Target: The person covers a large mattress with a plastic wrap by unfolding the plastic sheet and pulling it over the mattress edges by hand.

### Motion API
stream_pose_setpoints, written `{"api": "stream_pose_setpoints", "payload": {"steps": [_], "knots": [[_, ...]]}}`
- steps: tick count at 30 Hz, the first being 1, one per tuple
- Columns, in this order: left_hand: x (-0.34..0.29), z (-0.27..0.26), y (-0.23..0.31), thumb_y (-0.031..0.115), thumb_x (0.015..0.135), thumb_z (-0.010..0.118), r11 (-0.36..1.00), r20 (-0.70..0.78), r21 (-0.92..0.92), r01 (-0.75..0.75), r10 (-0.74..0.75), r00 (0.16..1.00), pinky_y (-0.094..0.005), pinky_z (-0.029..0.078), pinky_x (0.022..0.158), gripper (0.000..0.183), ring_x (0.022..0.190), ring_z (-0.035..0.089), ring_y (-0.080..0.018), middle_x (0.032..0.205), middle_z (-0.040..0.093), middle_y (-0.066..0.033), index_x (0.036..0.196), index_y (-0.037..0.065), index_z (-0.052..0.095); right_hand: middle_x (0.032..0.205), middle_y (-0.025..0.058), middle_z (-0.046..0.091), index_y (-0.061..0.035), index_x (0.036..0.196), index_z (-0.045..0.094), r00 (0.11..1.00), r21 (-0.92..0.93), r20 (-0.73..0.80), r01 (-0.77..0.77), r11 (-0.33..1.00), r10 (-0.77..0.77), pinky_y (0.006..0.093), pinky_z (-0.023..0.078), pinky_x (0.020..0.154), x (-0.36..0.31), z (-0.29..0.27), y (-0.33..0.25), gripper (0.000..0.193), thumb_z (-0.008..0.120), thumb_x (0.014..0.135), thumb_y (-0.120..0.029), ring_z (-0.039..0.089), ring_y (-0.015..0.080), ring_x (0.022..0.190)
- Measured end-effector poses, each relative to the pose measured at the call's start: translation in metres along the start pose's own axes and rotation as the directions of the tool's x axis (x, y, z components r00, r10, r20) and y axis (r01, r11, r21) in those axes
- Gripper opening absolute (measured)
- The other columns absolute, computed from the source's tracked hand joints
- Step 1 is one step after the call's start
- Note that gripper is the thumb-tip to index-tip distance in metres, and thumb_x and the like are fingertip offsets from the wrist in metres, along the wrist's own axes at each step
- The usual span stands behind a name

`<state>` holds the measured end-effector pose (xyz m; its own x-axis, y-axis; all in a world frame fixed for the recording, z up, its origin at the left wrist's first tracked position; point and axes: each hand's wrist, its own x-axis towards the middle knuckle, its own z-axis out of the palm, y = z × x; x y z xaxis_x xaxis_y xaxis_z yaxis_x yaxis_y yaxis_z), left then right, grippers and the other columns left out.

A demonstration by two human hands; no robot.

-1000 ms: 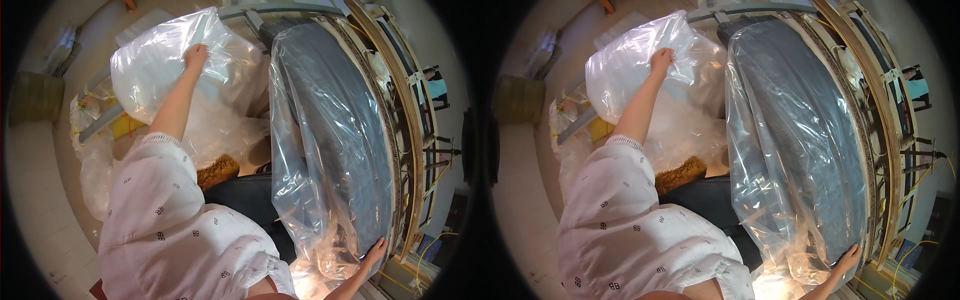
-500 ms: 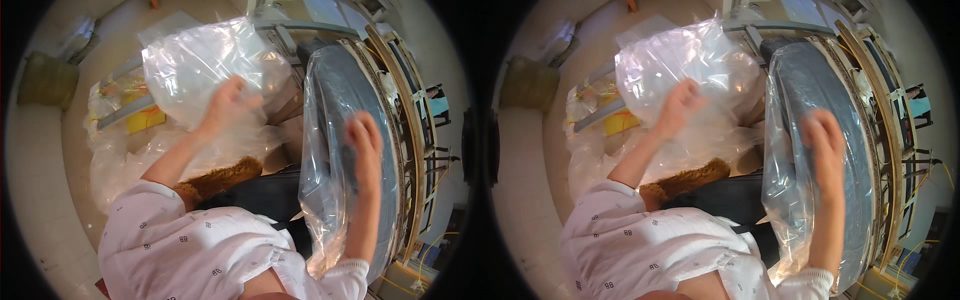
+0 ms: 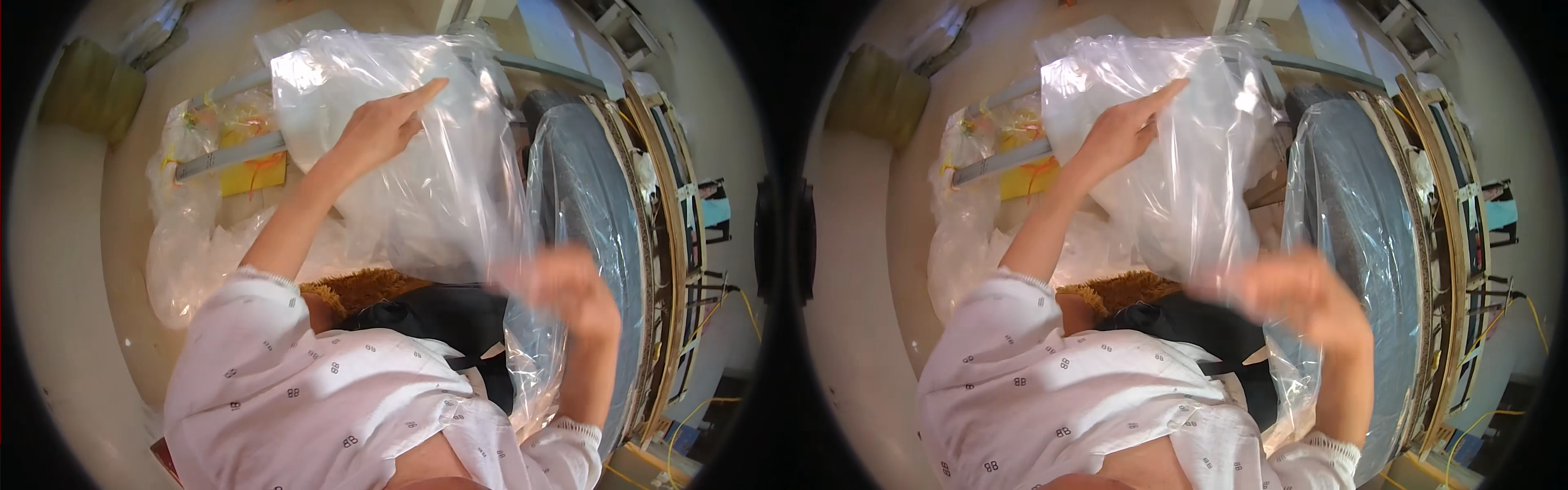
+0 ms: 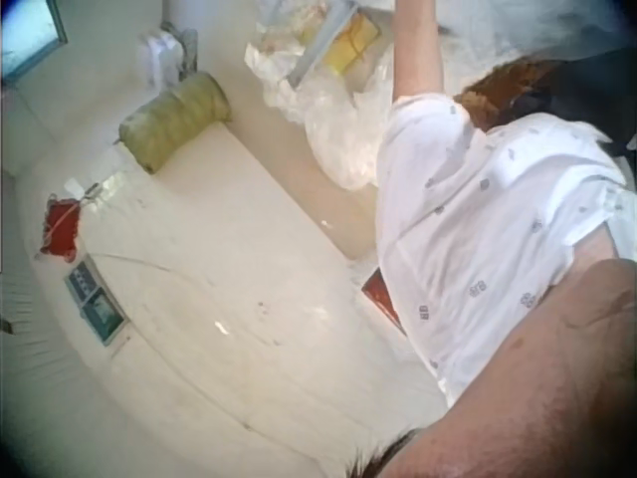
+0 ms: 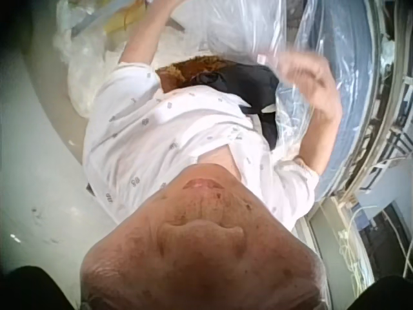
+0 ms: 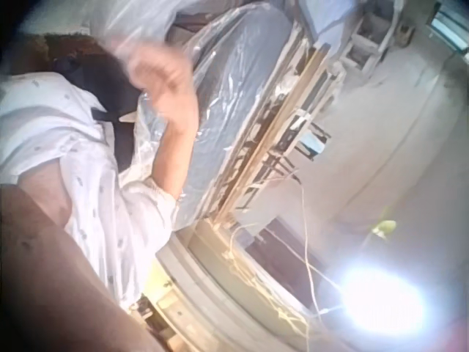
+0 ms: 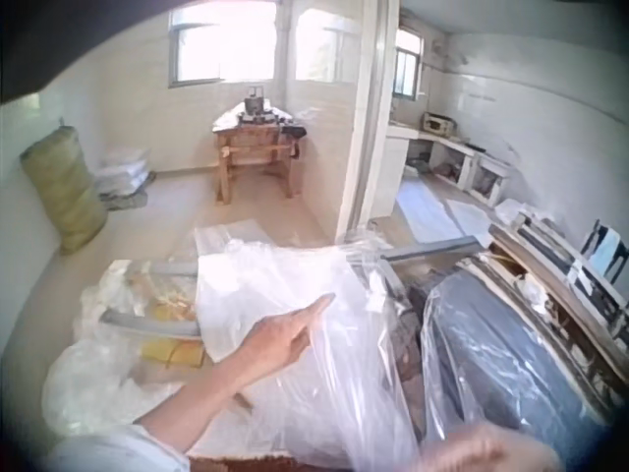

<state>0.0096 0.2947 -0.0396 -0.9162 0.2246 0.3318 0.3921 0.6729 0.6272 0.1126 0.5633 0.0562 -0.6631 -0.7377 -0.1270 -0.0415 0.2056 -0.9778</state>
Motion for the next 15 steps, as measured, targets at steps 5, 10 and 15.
{"api": "stream_pose_setpoints", "payload": {"steps": [5, 10, 15], "knots": [[-0.005, 0.043, 0.039, -0.003, 0.069, 0.056, 0.883, -0.135, -0.217, -0.417, 0.396, 0.908, -0.0395, 0.049, 0.069, 0.032, 0.081, 0.059, -0.0301, 0.089, 0.059, -0.012, 0.099, 0.008, 0.056, 0.088, 0.0108, 0.065, 0.0003, 0.103, 0.063, 0.976, -0.003, 0.213, 0.054, 0.999, -0.052, 0.0277, 0.049, 0.052, -0.038, -0.021, -0.036, 0.034, 0.053, 0.083, -0.025, 0.057, 0.0154, 0.056], [-0.089, 0.07, 0.211, 0.004, 0.071, 0.053, 0.275, -0.028, -0.854, -0.441, 0.823, 0.568, -0.0396, 0.046, 0.058, 0.016, 0.072, 0.057, -0.0304, 0.074, 0.053, -0.011, 0.087, 0.005, 0.053, 0.092, 0.0071, 0.06, -0.0025, 0.121, 0.05, 0.789, 0.046, -0.55, -0.298, 0.953, 0.273, 0.0206, 0.044, 0.059, 0.011, -0.028, 0.016, 0.05, 0.049, 0.085, -0.038, 0.052, 0.0099, 0.066], [-0.132, 0.051, 0.279, 0.008, 0.071, 0.055, -0.026, -0.141, -0.931, -0.364, 0.945, 0.295, -0.0402, 0.045, 0.058, 0.019, 0.071, 0.057, -0.0298, 0.074, 0.055, -0.0118, 0.09, 0.005, 0.053, 0.11, 0.0083, 0.056, -0.0005, 0.113, 0.056, 0.92, 0.096, -0.39, -0.015, 0.995, 0.051, 0.026, 0.043, 0.078, -0.046, 0.037, -0.041, 0.033, 0.054, 0.086, -0.021, 0.054, 0.0132, 0.089]]}}
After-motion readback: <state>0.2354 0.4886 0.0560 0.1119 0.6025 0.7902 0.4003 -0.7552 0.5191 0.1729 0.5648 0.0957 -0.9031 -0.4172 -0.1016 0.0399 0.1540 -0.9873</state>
